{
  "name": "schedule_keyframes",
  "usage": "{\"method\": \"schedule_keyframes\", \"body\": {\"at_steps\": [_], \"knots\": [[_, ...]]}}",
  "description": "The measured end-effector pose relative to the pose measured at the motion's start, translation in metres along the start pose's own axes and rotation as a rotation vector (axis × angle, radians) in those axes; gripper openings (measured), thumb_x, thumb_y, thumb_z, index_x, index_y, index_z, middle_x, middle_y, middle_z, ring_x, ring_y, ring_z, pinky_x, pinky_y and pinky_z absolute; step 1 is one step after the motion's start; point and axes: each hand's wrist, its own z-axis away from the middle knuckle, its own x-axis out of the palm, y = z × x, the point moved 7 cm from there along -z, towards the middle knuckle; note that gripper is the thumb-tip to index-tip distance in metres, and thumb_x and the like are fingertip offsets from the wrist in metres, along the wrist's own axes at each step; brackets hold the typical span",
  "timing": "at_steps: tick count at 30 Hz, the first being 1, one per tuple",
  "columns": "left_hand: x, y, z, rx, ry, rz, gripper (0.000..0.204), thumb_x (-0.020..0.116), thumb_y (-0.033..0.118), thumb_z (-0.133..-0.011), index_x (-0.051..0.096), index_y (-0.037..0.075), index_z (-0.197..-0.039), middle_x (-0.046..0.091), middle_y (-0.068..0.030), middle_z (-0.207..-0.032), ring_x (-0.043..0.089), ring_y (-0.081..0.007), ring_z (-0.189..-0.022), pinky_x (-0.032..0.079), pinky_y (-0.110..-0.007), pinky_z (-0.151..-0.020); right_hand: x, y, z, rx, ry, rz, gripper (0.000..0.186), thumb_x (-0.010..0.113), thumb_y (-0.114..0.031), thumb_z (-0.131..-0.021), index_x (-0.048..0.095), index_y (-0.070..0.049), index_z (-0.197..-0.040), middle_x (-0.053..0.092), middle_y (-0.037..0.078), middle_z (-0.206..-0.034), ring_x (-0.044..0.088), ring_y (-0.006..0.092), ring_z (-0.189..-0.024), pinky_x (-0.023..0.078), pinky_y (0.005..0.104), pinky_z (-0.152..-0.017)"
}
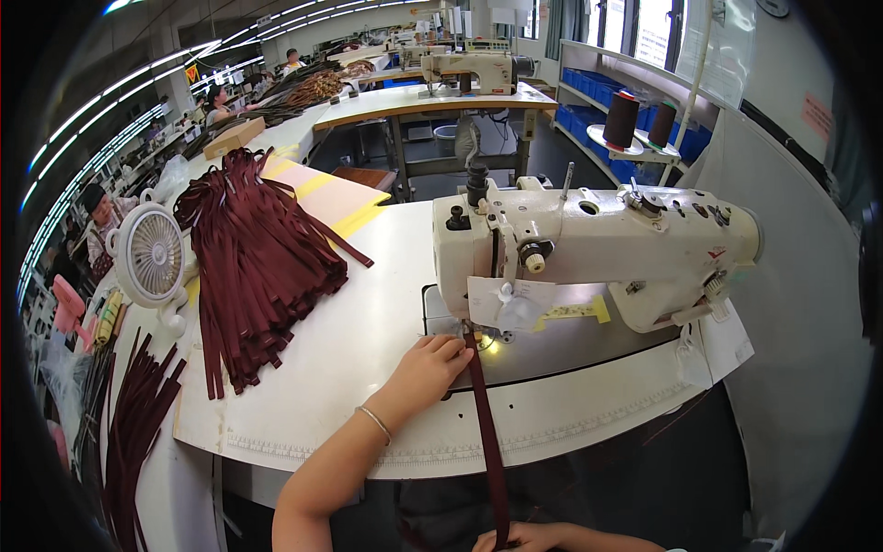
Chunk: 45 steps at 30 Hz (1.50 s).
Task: The person sews long maroon straps using an industrial sewing machine.
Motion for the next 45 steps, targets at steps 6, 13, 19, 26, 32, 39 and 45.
{"method": "schedule_keyframes", "body": {"at_steps": [6,13,19,26,32,39,45], "knots": [[-0.001,0.001,0.001,-0.010,-0.004,0.028,0.039,0.057,0.006,-0.071,0.059,0.006,-0.110,0.056,-0.0089,-0.110,0.053,-0.0232,-0.102,0.041,-0.034,-0.091,-0.034,0.031,0.001,-0.027,0.216,-0.231,0.013,0.052,-0.011,-0.090,0.058,-0.001,-0.097,0.059,0.013,-0.102,0.055,0.0221,-0.097,0.041,0.0346,-0.085],[-0.002,0.000,0.002,-0.026,-0.023,0.054,0.039,0.057,0.006,-0.073,0.059,0.007,-0.111,0.056,-0.0089,-0.111,0.053,-0.0230,-0.102,0.040,-0.034,-0.092,-0.049,0.035,0.005,0.004,0.319,-0.234,0.014,0.054,-0.008,-0.089,0.060,-0.001,-0.098,0.059,0.013,-0.102,0.055,0.0204,-0.096,0.042,0.0296,-0.080],[-0.003,-0.002,0.004,-0.046,-0.010,0.071,0.039,0.057,0.006,-0.072,0.059,0.007,-0.111,0.056,-0.0083,-0.110,0.053,-0.0227,-0.101,0.040,-0.035,-0.092,-0.022,-0.010,-0.002,-0.061,0.185,0.003,0.015,0.058,-0.013,-0.087,0.064,0.001,-0.091,0.062,0.013,-0.098,0.057,0.0239,-0.095,0.044,0.0353,-0.084],[-0.004,-0.001,0.003,-0.030,0.002,0.082,0.041,0.059,0.003,-0.069,0.059,0.006,-0.110,0.056,-0.0084,-0.109,0.052,-0.0231,-0.101,0.039,-0.035,-0.092,0.003,-0.008,0.006,-0.009,-0.021,0.024,0.015,0.059,-0.012,-0.087,0.065,0.000,-0.095,0.061,0.014,-0.105,0.057,0.0246,-0.098,0.043,0.0355,-0.086],[-0.004,0.000,0.003,-0.017,0.008,0.091,0.041,0.060,0.002,-0.068,0.059,0.006,-0.109,0.056,-0.0089,-0.109,0.052,-0.0242,-0.101,0.039,-0.036,-0.092,-0.012,0.001,0.002,0.027,0.153,-0.040,0.013,0.061,-0.011,-0.084,0.064,0.000,-0.090,0.062,0.013,-0.097,0.057,0.0238,-0.097,0.043,0.0358,-0.086],[-0.002,-0.002,0.002,-0.006,0.011,0.108,0.041,0.061,0.004,-0.069,0.059,0.007,-0.109,0.056,-0.0088,-0.110,0.053,-0.0245,-0.100,0.040,-0.037,-0.091,-0.060,0.047,0.010,0.033,0.518,-0.381,0.012,0.056,-0.010,-0.088,0.060,-0.001,-0.095,0.058,0.013,-0.105,0.045,0.0084,-0.068,0.039,0.0220,-0.064],[-0.004,-0.002,0.004,-0.001,0.012,0.099,0.039,0.062,0.005,-0.070,0.059,0.006,-0.109,0.055,-0.0084,-0.111,0.052,-0.0240,-0.103,0.041,-0.036,-0.090,-0.051,0.020,0.002,0.101,0.485,-0.195,0.016,0.063,-0.016,-0.084,0.065,-0.002,-0.089,0.062,0.008,-0.091,0.052,0.0110,-0.067,0.041,0.0248,-0.061]]}}
